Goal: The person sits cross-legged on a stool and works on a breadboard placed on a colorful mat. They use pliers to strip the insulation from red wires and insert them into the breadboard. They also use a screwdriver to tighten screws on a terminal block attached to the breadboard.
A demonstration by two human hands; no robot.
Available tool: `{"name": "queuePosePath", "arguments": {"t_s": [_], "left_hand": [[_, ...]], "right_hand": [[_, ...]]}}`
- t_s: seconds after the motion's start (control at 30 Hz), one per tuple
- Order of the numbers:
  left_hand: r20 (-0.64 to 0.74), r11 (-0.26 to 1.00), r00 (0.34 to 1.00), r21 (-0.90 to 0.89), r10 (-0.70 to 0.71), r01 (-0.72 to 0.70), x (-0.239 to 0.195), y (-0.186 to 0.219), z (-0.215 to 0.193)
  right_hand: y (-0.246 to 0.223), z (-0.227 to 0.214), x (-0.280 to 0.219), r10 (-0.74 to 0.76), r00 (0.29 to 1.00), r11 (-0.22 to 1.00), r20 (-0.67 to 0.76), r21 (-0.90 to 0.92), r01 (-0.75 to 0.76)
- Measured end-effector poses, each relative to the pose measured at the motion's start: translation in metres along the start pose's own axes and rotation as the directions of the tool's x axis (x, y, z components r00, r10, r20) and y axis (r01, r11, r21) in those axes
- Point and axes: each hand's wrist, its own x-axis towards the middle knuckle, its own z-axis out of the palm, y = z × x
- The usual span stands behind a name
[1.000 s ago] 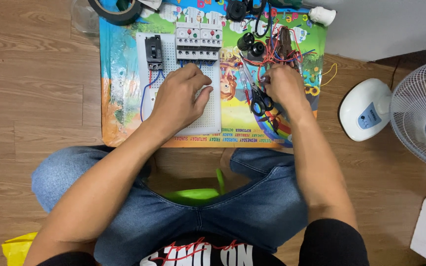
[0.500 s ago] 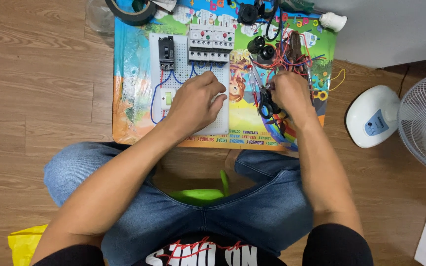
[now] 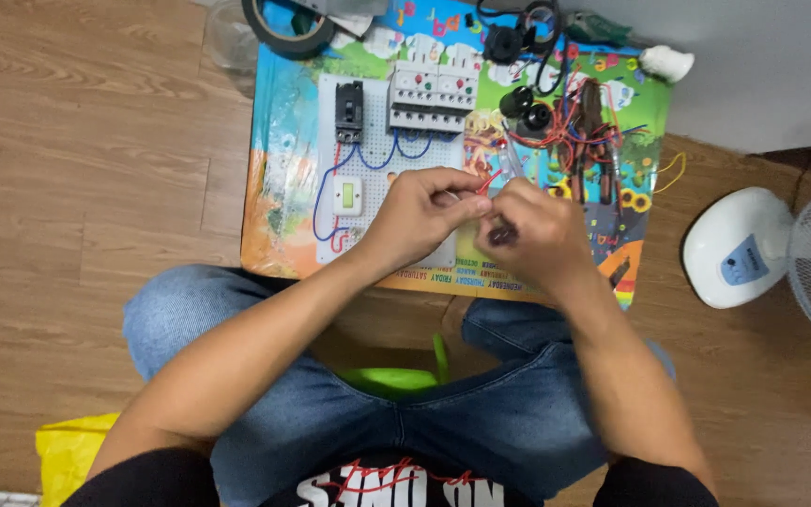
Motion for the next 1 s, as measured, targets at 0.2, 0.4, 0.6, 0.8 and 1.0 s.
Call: {"name": "queuePosePath", "arguments": {"t_s": [0.2,0.4,0.6,0.8,1.0], "left_hand": [[0.032,0.99,0.997,-0.126,0.064,-0.059,-0.004,0.034,-0.012],[0.139,0.973,0.99,-0.232,0.013,0.02,-0.009,0.022,-0.018],[0.2,0.95,0.977,-0.283,-0.076,0.132,-0.007,0.027,-0.019],[0.232,0.933,0.965,-0.306,-0.119,0.188,-0.008,0.023,-0.021],[0.254,0.955,0.962,-0.243,-0.105,0.168,-0.007,0.031,-0.028]], "right_hand": [[-0.025,-0.021,0.021,-0.053,0.994,0.957,-0.101,0.279,0.079],[-0.009,-0.04,0.015,0.047,0.961,0.957,-0.272,0.288,0.034],[-0.02,-0.04,0.022,-0.075,0.957,0.949,-0.279,0.274,0.154],[-0.021,-0.042,0.023,-0.134,0.96,0.941,-0.244,0.272,0.2],[-0.011,-0.038,0.022,-0.203,0.961,0.947,-0.186,0.214,0.241]]}}
